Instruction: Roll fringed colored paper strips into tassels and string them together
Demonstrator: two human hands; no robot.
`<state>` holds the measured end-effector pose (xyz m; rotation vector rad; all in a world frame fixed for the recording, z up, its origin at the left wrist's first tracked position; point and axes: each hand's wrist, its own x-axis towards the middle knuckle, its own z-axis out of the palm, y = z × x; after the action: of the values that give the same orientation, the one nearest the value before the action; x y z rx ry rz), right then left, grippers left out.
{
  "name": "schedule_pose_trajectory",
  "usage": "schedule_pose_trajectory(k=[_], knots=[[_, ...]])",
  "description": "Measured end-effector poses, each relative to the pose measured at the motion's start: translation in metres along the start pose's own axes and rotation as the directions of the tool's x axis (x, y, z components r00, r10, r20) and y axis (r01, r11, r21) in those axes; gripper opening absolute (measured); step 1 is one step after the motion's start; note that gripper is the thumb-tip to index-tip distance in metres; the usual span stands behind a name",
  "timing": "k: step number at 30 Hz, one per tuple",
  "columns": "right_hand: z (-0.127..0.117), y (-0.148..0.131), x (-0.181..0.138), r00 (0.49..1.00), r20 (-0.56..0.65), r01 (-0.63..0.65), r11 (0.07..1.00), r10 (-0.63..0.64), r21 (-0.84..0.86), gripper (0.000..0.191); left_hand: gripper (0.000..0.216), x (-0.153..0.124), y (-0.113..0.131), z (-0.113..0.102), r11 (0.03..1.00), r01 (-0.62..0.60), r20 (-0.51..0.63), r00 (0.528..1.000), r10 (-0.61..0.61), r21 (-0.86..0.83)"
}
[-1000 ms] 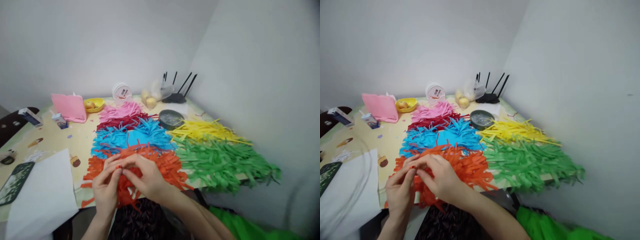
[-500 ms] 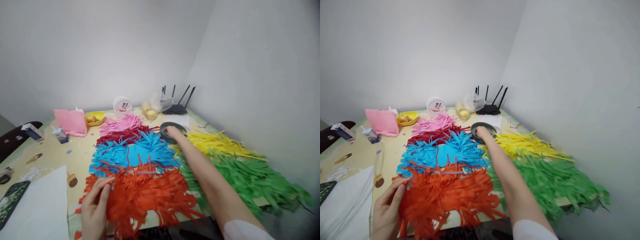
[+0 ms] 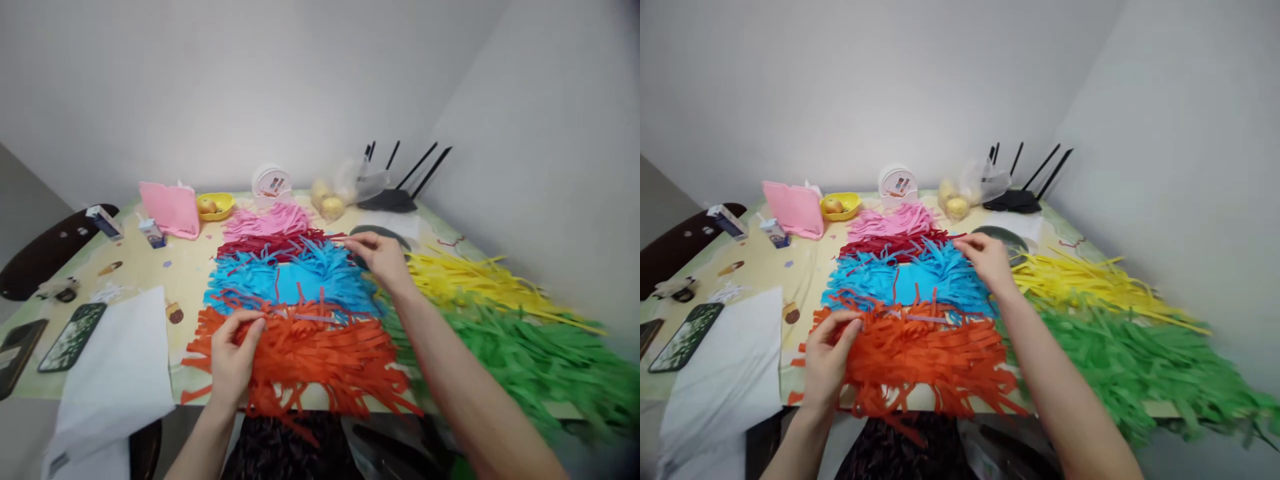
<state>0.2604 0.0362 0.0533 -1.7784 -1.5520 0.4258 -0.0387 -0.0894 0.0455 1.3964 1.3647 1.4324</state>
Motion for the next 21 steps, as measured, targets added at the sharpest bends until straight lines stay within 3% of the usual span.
schedule_pose_trajectory(k=[1, 3, 5, 9, 13, 16, 21], knots=[[0.006, -0.016, -0.023, 0.998, 0.028, 0.057, 0.994, -0.059, 0.089, 0.030, 0.017, -0.001, 0.001, 0.001, 1.000, -0.006, 0.005, 1.000, 0.006, -0.003], [0.020, -0.048, -0.070, 0.958, 0.129, 0.168, 0.866, -0.256, 0.471, 0.023, 0.016, -0.003, 0.002, 0.002, 1.000, -0.022, 0.024, 0.999, 0.022, -0.007], [0.035, -0.076, -0.110, 0.923, 0.234, 0.068, 0.726, -0.307, 0.684, 0.019, 0.014, -0.007, 0.002, 0.000, 0.999, -0.050, 0.052, 0.997, 0.051, -0.013], [0.060, -0.104, -0.153, 0.902, 0.367, -0.195, 0.544, -0.228, 0.816, 0.025, 0.011, -0.014, 0.003, -0.007, 0.993, -0.112, 0.084, 0.990, 0.114, -0.032], [0.076, -0.108, -0.164, 0.928, 0.326, -0.232, 0.401, -0.182, 0.886, 0.024, 0.009, -0.021, 0.004, -0.015, 0.988, -0.156, 0.057, 0.986, 0.157, -0.012], [0.080, -0.108, -0.171, 0.928, 0.324, -0.238, 0.380, -0.182, 0.894, 0.022, 0.008, -0.026, 0.004, -0.020, 0.983, -0.183, 0.010, 0.983, 0.183, 0.023], [0.078, -0.115, -0.182, 0.954, 0.269, -0.172, 0.490, -0.134, 0.854, 0.020, 0.011, -0.032, 0.003, -0.022, 0.968, -0.229, 0.016, 0.973, 0.228, 0.108]])
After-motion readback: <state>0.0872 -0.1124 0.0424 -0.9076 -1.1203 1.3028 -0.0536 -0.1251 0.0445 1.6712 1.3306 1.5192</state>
